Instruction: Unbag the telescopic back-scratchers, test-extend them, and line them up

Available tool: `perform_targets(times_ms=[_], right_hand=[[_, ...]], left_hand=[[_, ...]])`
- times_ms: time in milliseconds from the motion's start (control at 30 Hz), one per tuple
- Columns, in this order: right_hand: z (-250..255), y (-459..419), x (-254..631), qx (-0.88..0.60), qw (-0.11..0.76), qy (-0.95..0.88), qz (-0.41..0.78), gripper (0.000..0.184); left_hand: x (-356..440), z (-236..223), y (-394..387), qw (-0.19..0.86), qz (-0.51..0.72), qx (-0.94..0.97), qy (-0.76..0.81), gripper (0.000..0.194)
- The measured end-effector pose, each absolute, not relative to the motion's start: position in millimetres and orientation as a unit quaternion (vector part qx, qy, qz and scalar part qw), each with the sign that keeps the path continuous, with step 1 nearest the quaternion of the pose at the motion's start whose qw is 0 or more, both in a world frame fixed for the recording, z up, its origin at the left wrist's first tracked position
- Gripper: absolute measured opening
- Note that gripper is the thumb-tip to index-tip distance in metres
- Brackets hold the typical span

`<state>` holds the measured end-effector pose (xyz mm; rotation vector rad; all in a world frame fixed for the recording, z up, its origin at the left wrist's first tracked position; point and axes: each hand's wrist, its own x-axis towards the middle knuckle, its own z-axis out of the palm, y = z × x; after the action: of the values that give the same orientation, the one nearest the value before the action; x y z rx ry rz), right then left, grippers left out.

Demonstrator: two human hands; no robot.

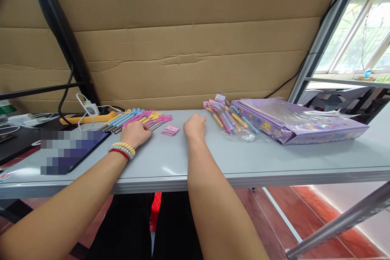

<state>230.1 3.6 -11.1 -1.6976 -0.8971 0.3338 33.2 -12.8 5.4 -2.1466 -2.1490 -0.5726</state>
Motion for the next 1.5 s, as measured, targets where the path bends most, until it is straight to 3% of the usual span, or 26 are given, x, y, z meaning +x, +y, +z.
perform_targets(times_ms=[133,267,367,467,533,633,767,967,1500], right_hand=[[-3,7,227,-0.67,0.598,-0.415,0.143,0.019],[0,13,213,-0.554,0.676,-0.406,0.268,0.018],[-3,17,198,-0.468,0.713,-0.407,0.326,0.014],[-4,18,187,-0.433,0.717,-0.413,0.357,0.01],[-4,15,185,-0.439,0.714,-0.428,0.337,0.009],[-2,8,187,-0.494,0.7,-0.47,0.214,0.017],[-3,0,192,-0.563,0.635,-0.519,0.107,0.023],[-7,-2,197,-0.629,0.571,-0.521,0.083,0.026],[-16,1,203,-0.663,0.532,-0.525,0.041,0.029]], left_hand=[[32,5,-11,0.027,-0.238,-0.691,-0.682,0.023],[38,6,-16,0.001,-0.341,-0.753,-0.563,0.034],[50,5,-21,-0.062,-0.347,-0.827,-0.438,0.037],[60,2,-22,-0.056,-0.33,-0.849,-0.408,0.038],[61,1,-18,-0.019,-0.339,-0.838,-0.427,0.035],[53,2,-11,0.037,-0.35,-0.768,-0.535,0.035],[38,7,-6,0.081,-0.26,-0.69,-0.67,0.036],[34,5,-5,0.071,-0.197,-0.679,-0.703,0.031],[39,1,-3,0.07,-0.183,-0.711,-0.675,0.026]])
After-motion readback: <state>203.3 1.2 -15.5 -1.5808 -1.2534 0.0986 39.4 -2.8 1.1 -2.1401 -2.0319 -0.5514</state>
